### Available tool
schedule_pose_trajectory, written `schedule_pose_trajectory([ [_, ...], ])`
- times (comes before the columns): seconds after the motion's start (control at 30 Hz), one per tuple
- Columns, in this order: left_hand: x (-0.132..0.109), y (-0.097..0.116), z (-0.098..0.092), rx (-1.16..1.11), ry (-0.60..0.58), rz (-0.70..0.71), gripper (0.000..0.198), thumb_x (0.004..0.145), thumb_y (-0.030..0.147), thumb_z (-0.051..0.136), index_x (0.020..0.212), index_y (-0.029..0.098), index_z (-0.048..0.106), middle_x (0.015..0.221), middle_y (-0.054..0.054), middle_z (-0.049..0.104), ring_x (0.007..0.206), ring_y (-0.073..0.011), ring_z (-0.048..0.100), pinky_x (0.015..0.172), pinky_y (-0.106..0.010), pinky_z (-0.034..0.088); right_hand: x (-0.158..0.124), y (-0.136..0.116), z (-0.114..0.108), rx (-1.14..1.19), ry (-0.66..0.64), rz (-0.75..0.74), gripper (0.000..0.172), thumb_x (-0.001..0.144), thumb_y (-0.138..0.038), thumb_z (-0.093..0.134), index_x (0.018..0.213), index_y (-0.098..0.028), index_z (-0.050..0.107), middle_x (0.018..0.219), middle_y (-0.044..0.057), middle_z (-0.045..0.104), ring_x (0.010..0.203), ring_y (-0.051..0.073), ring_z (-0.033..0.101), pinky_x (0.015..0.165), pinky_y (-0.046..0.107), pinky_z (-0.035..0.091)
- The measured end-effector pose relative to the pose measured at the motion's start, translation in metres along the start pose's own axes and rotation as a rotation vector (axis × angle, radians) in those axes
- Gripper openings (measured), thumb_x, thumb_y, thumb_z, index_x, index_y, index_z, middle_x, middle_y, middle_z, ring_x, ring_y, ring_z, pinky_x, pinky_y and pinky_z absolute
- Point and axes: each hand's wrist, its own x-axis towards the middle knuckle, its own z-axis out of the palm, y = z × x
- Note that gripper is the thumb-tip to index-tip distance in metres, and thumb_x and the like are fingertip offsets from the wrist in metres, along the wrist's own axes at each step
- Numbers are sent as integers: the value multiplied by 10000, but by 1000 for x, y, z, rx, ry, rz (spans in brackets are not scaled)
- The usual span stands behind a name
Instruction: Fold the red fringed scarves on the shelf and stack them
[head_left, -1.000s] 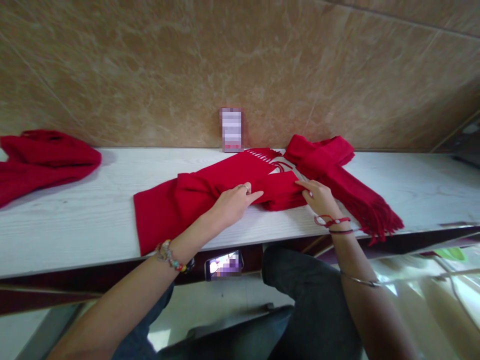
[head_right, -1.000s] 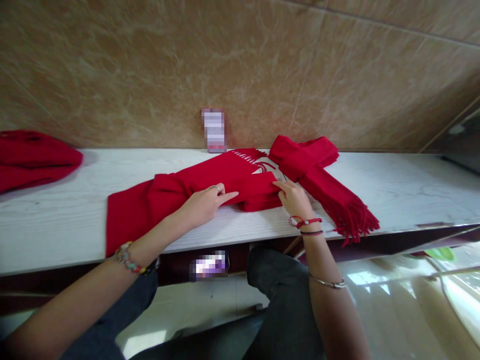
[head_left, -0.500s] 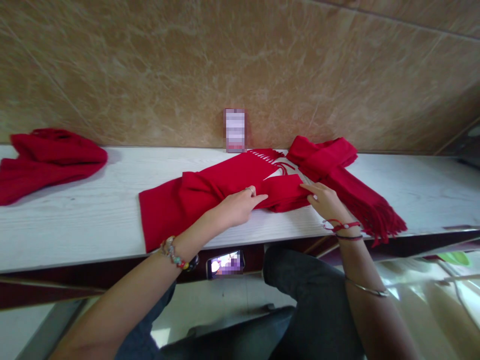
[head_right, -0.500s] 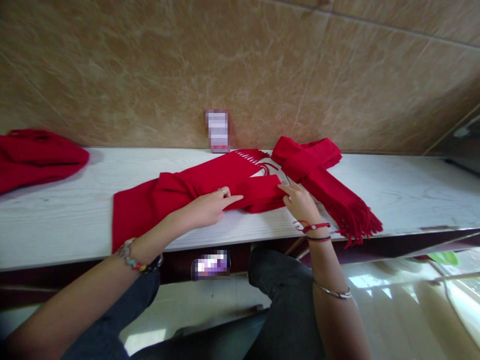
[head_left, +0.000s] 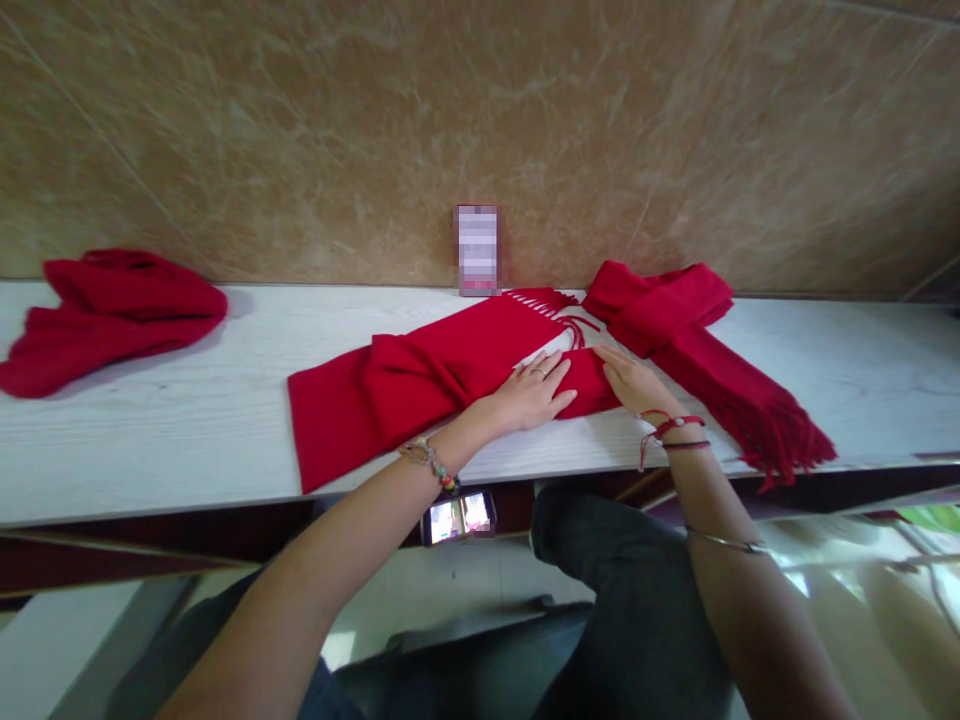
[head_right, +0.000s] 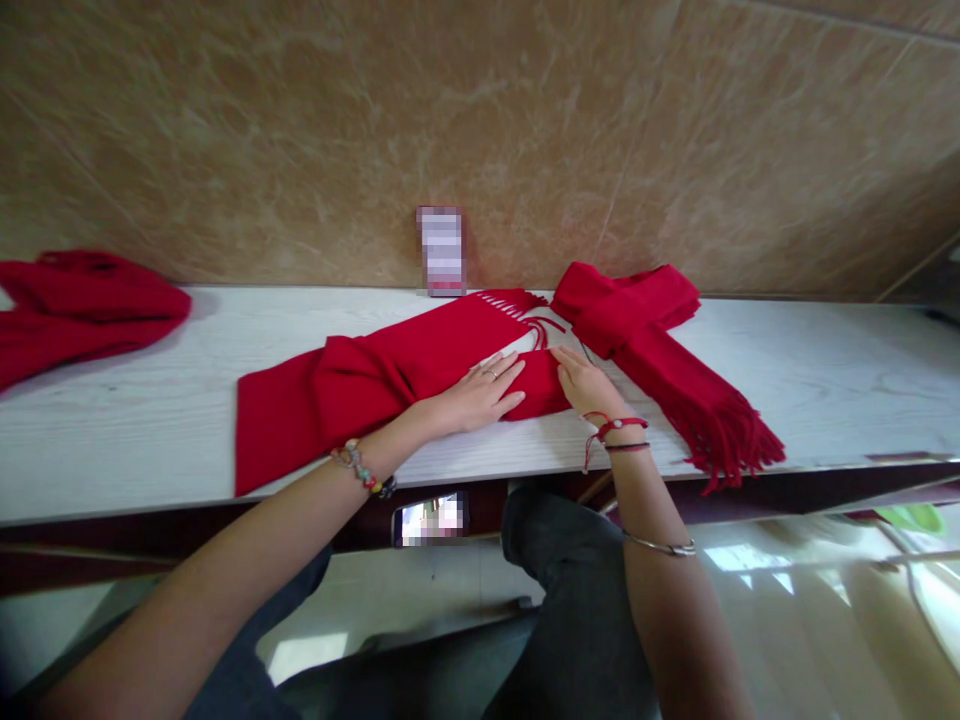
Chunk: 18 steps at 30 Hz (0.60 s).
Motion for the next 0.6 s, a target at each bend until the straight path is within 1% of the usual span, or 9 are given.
schedule_pose_trajectory([
  [0.07, -1, 0, 0, 0, 5, -5, 607, 961, 442, 201, 1467, 115, 131, 1541, -94, 63, 1413, -225, 48, 1136, -404, 130, -1, 6, -4, 0, 12, 57, 473, 840, -175, 325, 1258, -136, 545, 1240, 116, 595, 1161, 212, 544, 1011, 377, 428],
  [0.13, -2, 2, 0, 14, 25, -9, 609, 960, 438, 217, 1464, 104, 146, 1539, -103, 80, 1412, -236, 56, 1134, -412, 144, -1, 4, -12, -17, 107, 93, 479, 811, -141, 342, 1236, -111, 560, 1221, 136, 603, 1140, 228, 558, 1007, 393, 431],
  [0.2, -3, 5, -2, 38, 58, -4, 617, 957, 445, 239, 1454, 86, 179, 1534, -121, 103, 1411, -246, 72, 1131, -416, 158, 1, -8, -19, -26, 260, 69, 481, 799, -118, 342, 1223, -107, 570, 1216, 145, 603, 1152, 240, 546, 1017, 428, 417],
  [0.27, -10, 4, -5, 73, 101, 10, 631, 947, 471, 273, 1442, 83, 222, 1529, -136, 127, 1409, -253, 89, 1128, -426, 161, 3, -26, -22, -16, 333, -18, 465, 830, -136, 334, 1235, -138, 562, 1238, 128, 591, 1191, 235, 512, 1022, 443, 408],
  [0.33, -26, -4, -11, 121, 159, 18, 635, 933, 488, 316, 1436, 107, 246, 1525, -138, 149, 1409, -258, 96, 1128, -444, 146, 5, -44, -19, -22, 265, -135, 432, 869, -181, 334, 1239, -164, 557, 1275, 111, 567, 1236, 227, 469, 1030, 445, 396],
  [0.43, -64, -33, -19, 192, 227, -72, 623, 928, 475, 344, 1447, 149, 230, 1529, -127, 145, 1408, -281, 81, 1117, -492, 135, 5, -58, -6, -85, 41, -242, 402, 903, -228, 330, 1226, -154, 559, 1280, 126, 562, 1239, 234, 463, 1022, 471, 384],
  [0.5, -94, -59, -17, 212, 258, -255, 624, 930, 473, 326, 1455, 153, 215, 1532, -138, 119, 1404, -313, 80, 1094, -529, 168, 4, -55, 1, -117, -37, -238, 412, 918, -232, 301, 1234, -134, 546, 1274, 144, 564, 1224, 238, 478, 1006, 484, 389],
  [0.57, -120, -87, -10, 197, 305, -492, 651, 920, 517, 289, 1460, 162, 207, 1529, -161, 107, 1393, -363, 88, 1045, -574, 234, 4, -44, 5, -131, -29, -206, 428, 924, -240, 279, 1244, -115, 533, 1283, 159, 553, 1218, 246, 482, 991, 488, 398],
  [0.6, -131, -101, -5, 171, 279, -576, 683, 908, 550, 278, 1464, 162, 197, 1524, -174, 114, 1385, -380, 114, 1025, -580, 261, 4, -38, 6, -136, -13, -191, 433, 923, -244, 275, 1243, -106, 534, 1279, 165, 555, 1212, 250, 487, 985, 487, 403],
])
